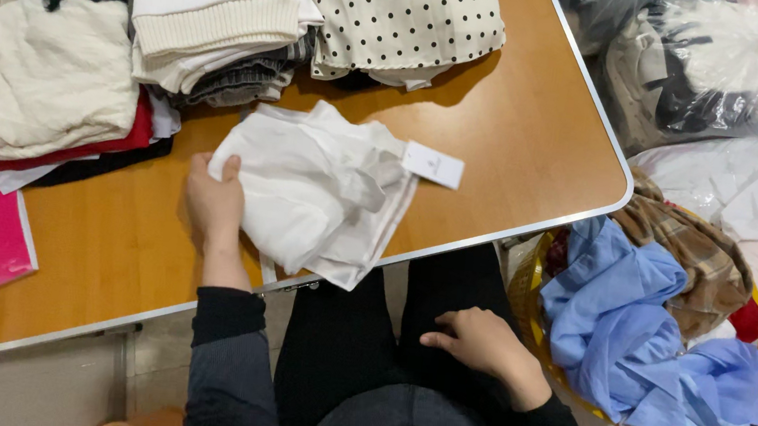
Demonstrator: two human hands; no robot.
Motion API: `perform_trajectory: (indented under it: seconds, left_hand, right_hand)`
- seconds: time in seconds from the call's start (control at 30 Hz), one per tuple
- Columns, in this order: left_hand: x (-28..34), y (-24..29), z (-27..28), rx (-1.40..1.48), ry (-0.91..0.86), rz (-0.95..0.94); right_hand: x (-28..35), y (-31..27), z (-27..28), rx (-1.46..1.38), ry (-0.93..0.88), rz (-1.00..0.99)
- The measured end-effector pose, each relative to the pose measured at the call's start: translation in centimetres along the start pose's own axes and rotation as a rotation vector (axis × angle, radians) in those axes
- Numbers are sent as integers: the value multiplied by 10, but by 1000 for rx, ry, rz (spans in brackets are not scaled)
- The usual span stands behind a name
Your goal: The person folds a white sweater with 'NEW YORK' text, then a white shirt, and finally a blue shirt on a wooden table. Each garment is smoothed, folded into a compact rectangle, and placed on a growing stack.
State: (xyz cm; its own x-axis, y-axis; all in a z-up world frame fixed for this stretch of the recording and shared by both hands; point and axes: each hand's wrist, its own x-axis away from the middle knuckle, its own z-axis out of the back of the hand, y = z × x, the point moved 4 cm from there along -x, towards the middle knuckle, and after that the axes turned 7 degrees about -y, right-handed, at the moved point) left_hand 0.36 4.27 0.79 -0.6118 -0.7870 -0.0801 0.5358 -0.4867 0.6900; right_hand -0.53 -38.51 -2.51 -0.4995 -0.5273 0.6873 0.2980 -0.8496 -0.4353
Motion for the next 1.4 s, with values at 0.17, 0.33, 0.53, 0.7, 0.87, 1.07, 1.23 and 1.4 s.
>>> perform_trajectory:
  seconds: [0.17,0.33,0.53,0.7,0.87,1.07,1.23,1.4]
  left_hand:
    - [23,-11,21,-157,123,-110]
    - [55,15,12,-175,-114,-725]
    - [79,45,-48,-493,-546,-664]
    - [106,54,-73,-469,-392,-619]
    - [114,52,-64,-52,-219,-663]
    - [86,13,-2,-120,181,-295]
    - [65,-21,6,-227,-9,100]
    - [61,-38,0,-168,48,56]
  right_hand:
    - [1,0,16,-62,160,15]
    - [5,-15,31,-162,269,56]
    - [5,-41,40,-279,414,160]
    - [-7,-63,47,-311,664,265]
    - [-35,-96,52,-101,923,426]
    - [-97,-99,42,172,709,303]
    - [-117,-88,30,220,794,371]
    - [-131,-76,33,163,796,385]
